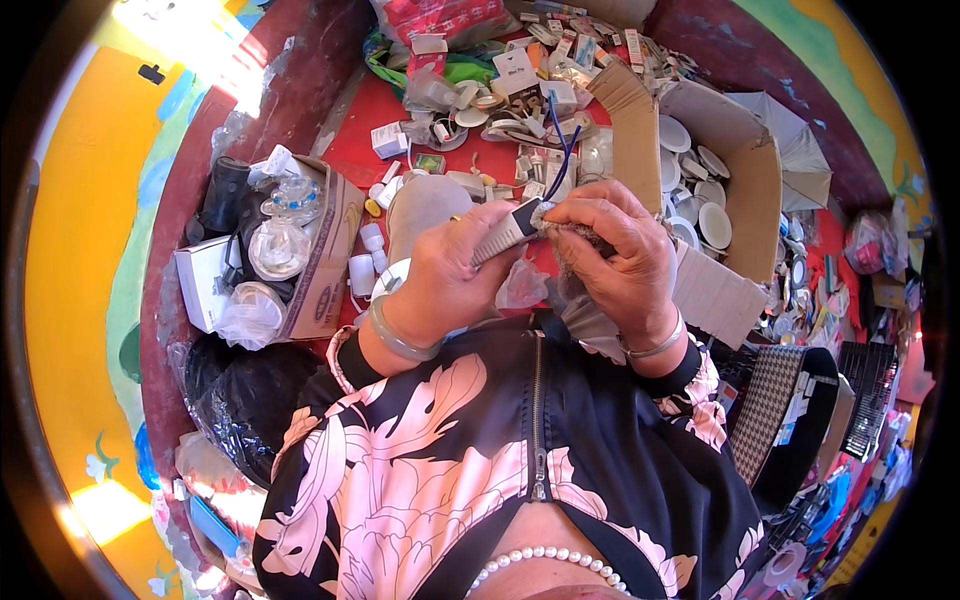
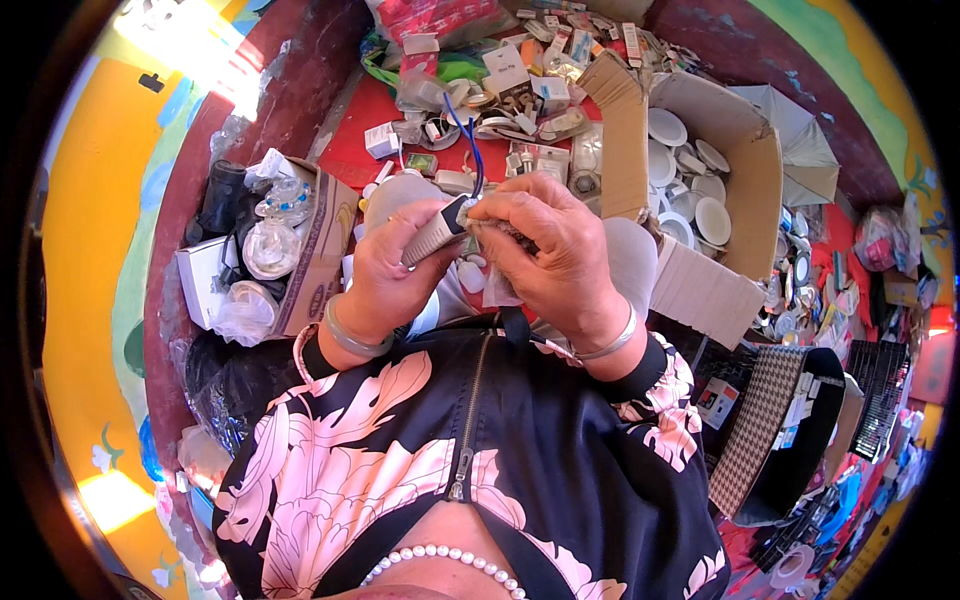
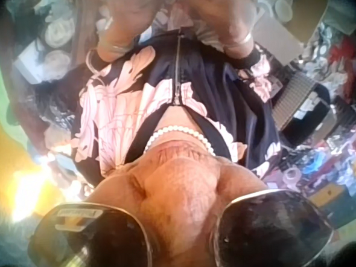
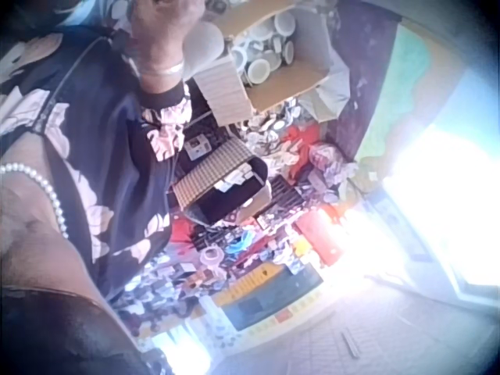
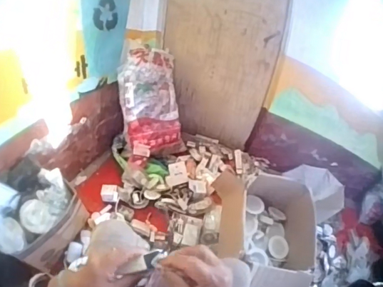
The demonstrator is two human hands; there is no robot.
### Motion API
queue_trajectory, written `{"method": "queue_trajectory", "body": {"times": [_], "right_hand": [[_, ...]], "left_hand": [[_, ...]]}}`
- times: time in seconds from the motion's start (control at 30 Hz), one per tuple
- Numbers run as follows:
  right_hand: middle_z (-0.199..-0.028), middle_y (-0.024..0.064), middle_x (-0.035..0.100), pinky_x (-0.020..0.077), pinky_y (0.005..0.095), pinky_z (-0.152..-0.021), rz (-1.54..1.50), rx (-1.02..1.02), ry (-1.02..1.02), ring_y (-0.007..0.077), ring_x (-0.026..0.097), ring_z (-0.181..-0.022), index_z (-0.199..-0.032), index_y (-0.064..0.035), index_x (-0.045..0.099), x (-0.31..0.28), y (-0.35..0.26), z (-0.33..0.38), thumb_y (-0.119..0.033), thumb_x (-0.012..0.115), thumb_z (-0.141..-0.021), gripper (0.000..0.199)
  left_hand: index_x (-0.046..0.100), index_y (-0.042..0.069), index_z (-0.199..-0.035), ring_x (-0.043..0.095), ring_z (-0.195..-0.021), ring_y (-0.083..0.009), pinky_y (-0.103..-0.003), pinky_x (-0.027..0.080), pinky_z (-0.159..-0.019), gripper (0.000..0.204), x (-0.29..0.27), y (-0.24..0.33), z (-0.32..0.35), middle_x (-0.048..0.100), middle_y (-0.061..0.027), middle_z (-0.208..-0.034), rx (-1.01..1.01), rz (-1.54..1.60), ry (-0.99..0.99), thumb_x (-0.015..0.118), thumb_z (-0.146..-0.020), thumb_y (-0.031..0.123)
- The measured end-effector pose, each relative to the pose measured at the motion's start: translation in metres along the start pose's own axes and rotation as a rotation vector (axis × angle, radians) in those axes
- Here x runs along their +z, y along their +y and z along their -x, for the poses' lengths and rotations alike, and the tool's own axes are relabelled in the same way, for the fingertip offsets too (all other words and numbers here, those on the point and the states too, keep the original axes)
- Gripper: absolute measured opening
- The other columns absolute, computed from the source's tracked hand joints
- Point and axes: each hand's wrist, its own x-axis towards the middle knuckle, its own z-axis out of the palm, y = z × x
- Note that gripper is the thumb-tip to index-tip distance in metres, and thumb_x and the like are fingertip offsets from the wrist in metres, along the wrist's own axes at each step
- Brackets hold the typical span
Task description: The person wipes a white plastic fixture component with a cloth, then detaches a smaller internal electronic part and wipes its surfaces.
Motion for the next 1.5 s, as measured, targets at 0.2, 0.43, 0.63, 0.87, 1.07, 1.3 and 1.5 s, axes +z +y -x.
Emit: {"method": "queue_trajectory", "body": {"times": [0.2, 0.43, 0.63, 0.87, 1.07, 1.3, 1.5], "right_hand": [[-0.081, 0.0087, 0.060, 0.0460, 0.0274, -0.064, 0.068, 0.129, 0.074, 0.0196, 0.059, -0.073, -0.088, -0.0017, 0.062, 0.004, 0.008, 0.002, 0.001, 0.065, -0.072, 0.017], [-0.078, 0.0064, 0.058, 0.0439, 0.0252, -0.065, -0.062, 0.255, 0.090, 0.0139, 0.055, -0.072, -0.090, -0.0010, 0.062, -0.005, 0.005, 0.003, 0.001, 0.062, -0.072, 0.018], [-0.080, 0.0082, 0.058, 0.0452, 0.0258, -0.063, 0.047, -0.003, 0.085, 0.0166, 0.057, -0.071, -0.088, -0.0011, 0.063, -0.002, -0.003, 0.002, 0.005, 0.063, -0.070, 0.019], [-0.083, 0.0105, 0.057, 0.0477, 0.0288, -0.058, 0.277, -0.222, 0.097, 0.0222, 0.059, -0.068, -0.088, -0.0022, 0.063, 0.006, 0.000, 0.005, 0.006, 0.068, -0.066, 0.025], [-0.084, 0.0099, 0.056, 0.0461, 0.0275, -0.055, 0.336, -0.307, 0.028, 0.0198, 0.059, -0.067, -0.087, -0.0014, 0.065, 0.003, 0.007, 0.005, 0.007, 0.068, -0.068, 0.021], [-0.078, 0.0099, 0.058, 0.0473, 0.0282, -0.057, 0.275, -0.159, 0.089, 0.0245, 0.059, -0.069, -0.086, -0.0043, 0.063, 0.008, 0.004, 0.002, 0.001, 0.066, -0.067, 0.020], [-0.071, 0.0037, 0.060, 0.0447, 0.0227, -0.053, -0.634, 0.753, 0.033, 0.0119, 0.057, -0.058, -0.083, 0.0001, 0.060, 0.013, 0.008, -0.002, -0.004, 0.063, -0.077, 0.007]], "left_hand": [[0.055, 0.002, -0.107, 0.065, -0.082, -0.0261, -0.031, 0.049, -0.073, 0.039, 0.001, -0.003, 0.005, 0.065, -0.0135, -0.094, 0.100, -0.049, 0.034, 0.071, -0.072, 0.000], [0.056, 0.002, -0.105, 0.063, -0.075, -0.0234, -0.030, 0.048, -0.067, 0.035, 0.004, 0.007, -0.002, 0.064, -0.0122, -0.086, -0.009, 0.146, 0.107, 0.069, -0.073, -0.001], [0.056, 0.002, -0.106, 0.062, -0.079, -0.0196, -0.029, 0.048, -0.071, 0.033, 0.004, 0.006, 0.001, 0.064, -0.0104, -0.090, -0.034, 0.063, 0.106, 0.068, -0.075, 0.000], [0.055, 0.002, -0.105, 0.063, -0.069, -0.0297, -0.034, 0.048, -0.060, 0.036, 0.005, 0.006, 0.000, 0.063, -0.0154, -0.080, 0.042, -0.037, 0.130, 0.066, -0.071, -0.001], [0.056, 0.002, -0.106, 0.063, -0.068, -0.0317, -0.036, 0.048, -0.059, 0.040, 0.006, 0.001, 0.002, 0.063, -0.0169, -0.081, 0.103, -0.131, 0.137, 0.066, -0.067, -0.002], [0.056, 0.000, -0.111, 0.063, -0.075, -0.0295, -0.037, 0.048, -0.060, 0.048, 0.005, -0.012, 0.001, 0.064, -0.0160, -0.094, 0.325, -0.356, 0.141, 0.064, -0.064, -0.002], [0.059, 0.000, -0.108, 0.063, -0.081, -0.0295, -0.035, 0.051, -0.068, 0.047, 0.000, -0.010, -0.002, 0.063, -0.0149, -0.094, 0.348, -0.519, 0.153, 0.064, -0.062, -0.007]]}}
